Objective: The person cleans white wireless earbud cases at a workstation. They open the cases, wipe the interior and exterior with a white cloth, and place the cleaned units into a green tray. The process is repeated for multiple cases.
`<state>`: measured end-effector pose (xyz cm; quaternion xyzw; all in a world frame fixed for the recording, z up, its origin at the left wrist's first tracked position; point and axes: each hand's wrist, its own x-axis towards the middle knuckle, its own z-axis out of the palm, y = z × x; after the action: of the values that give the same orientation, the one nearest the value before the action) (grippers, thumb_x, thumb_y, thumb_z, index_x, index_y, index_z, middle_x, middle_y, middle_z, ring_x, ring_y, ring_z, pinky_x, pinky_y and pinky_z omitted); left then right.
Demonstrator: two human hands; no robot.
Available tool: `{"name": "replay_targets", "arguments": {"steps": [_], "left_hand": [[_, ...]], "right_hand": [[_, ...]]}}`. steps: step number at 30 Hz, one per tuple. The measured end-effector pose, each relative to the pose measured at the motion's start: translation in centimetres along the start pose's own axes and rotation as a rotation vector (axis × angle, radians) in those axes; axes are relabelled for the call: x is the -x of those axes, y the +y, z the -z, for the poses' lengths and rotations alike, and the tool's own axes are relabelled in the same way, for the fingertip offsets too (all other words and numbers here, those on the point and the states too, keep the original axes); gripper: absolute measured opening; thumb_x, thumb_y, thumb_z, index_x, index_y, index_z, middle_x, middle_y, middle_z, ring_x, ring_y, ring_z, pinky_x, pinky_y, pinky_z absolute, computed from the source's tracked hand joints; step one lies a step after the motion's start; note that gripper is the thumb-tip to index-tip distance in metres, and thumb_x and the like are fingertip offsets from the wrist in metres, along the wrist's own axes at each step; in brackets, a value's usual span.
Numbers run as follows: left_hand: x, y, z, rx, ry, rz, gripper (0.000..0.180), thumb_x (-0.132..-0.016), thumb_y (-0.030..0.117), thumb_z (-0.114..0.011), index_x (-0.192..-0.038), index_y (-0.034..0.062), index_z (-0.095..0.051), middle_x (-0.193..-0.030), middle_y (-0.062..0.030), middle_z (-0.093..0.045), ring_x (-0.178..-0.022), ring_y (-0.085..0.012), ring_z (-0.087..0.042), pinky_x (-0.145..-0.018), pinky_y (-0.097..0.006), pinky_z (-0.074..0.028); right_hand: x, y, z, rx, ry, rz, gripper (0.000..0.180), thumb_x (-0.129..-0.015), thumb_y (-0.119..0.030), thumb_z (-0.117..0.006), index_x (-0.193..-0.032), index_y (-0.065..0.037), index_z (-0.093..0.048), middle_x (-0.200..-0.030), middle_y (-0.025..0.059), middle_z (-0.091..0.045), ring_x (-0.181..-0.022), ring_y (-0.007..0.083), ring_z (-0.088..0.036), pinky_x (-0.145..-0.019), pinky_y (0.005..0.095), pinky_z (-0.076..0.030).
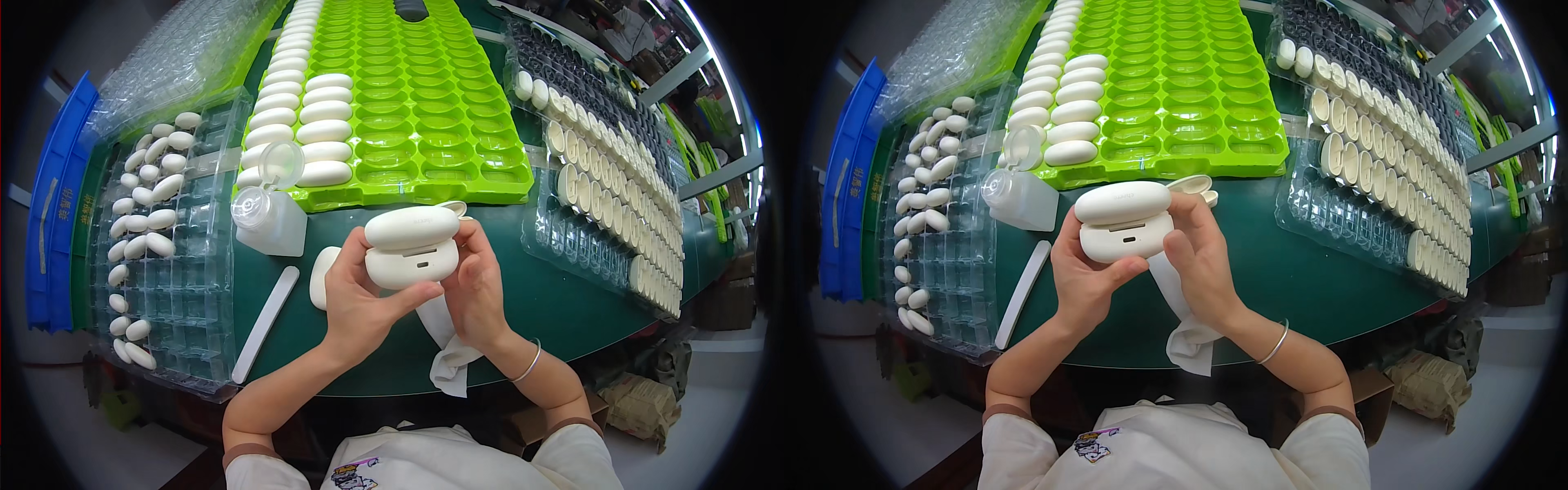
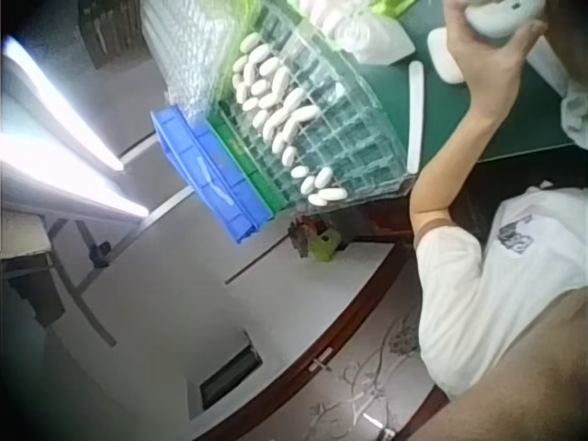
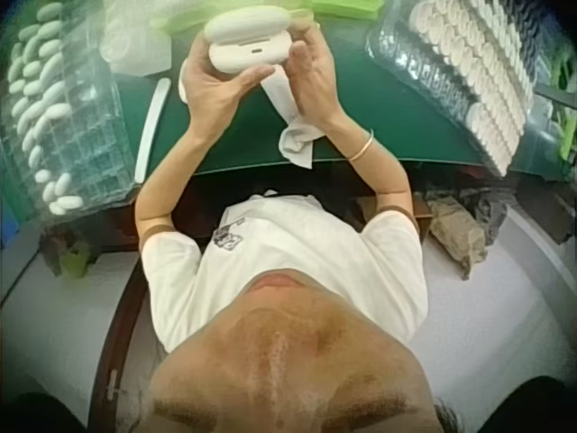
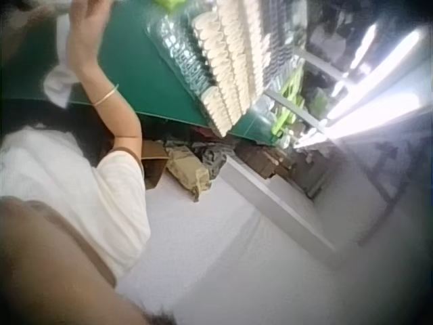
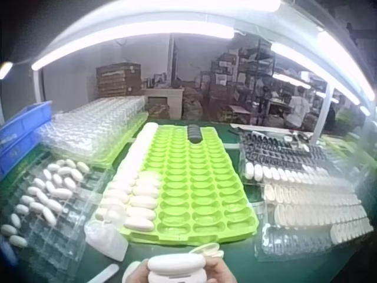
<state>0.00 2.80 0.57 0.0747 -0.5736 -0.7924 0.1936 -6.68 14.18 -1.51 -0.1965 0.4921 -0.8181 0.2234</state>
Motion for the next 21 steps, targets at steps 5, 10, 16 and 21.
{"name": "replay_targets", "arguments": {"steps": [5, 10, 16, 21], "left_hand": [[0.4, -1.5, -0.7, -0.300, -0.041, -0.170, 0.047, -0.059, 0.014, -0.078, -0.096, -0.0005, -0.051, -0.100, -0.0113, -0.050, -0.091, -0.0200, -0.051, -0.076, -0.030, -0.043], [-0.7, -1.7, -0.2, -0.841, -0.189, -0.461, 0.052, -0.058, 0.040, -0.076, -0.085, -0.0004, -0.054, -0.075, -0.0109, -0.051, -0.065, -0.0245, -0.051, -0.056, -0.033, -0.041], [-1.2, -1.3, 0.3, -1.095, -0.205, -0.639, 0.052, -0.058, 0.050, -0.071, -0.067, 0.0009, -0.055, -0.051, -0.0058, -0.043, -0.044, -0.0225, -0.043, -0.044, -0.033, -0.034], [-0.5, -1.9, -0.2, -1.177, -0.180, -0.718, 0.046, -0.061, 0.046, -0.070, -0.062, 0.0025, -0.054, -0.049, -0.0043, -0.041, -0.043, -0.0195, -0.040, -0.039, -0.030, -0.032]], "right_hand": [[0.2, -0.4, -0.6, 0.010, 0.152, 0.030, 0.028, -0.092, -0.031, -0.038, -0.088, -0.004, -0.046, -0.086, 0.0021, -0.053, -0.076, 0.0050, -0.048, -0.068, 0.0208, -0.041], [-0.2, -0.1, 0.4, 0.201, 0.253, -0.031, 0.047, -0.091, -0.046, -0.025, -0.076, -0.007, -0.046, -0.071, 0.0023, -0.052, -0.064, 0.0062, -0.049, -0.059, 0.0202, -0.043], [-0.7, -0.5, 0.2, 0.187, 0.217, -0.124, 0.049, -0.091, -0.047, -0.025, -0.076, -0.007, -0.048, -0.071, 0.0016, -0.051, -0.063, 0.0058, -0.048, -0.058, 0.0204, -0.042], [-0.7, 0.1, 1.5, 0.101, 0.098, -0.246, 0.056, -0.087, -0.058, -0.021, -0.073, -0.009, -0.047, -0.068, 0.0007, -0.051, -0.058, 0.0061, -0.047, -0.054, 0.0197, -0.041]]}}
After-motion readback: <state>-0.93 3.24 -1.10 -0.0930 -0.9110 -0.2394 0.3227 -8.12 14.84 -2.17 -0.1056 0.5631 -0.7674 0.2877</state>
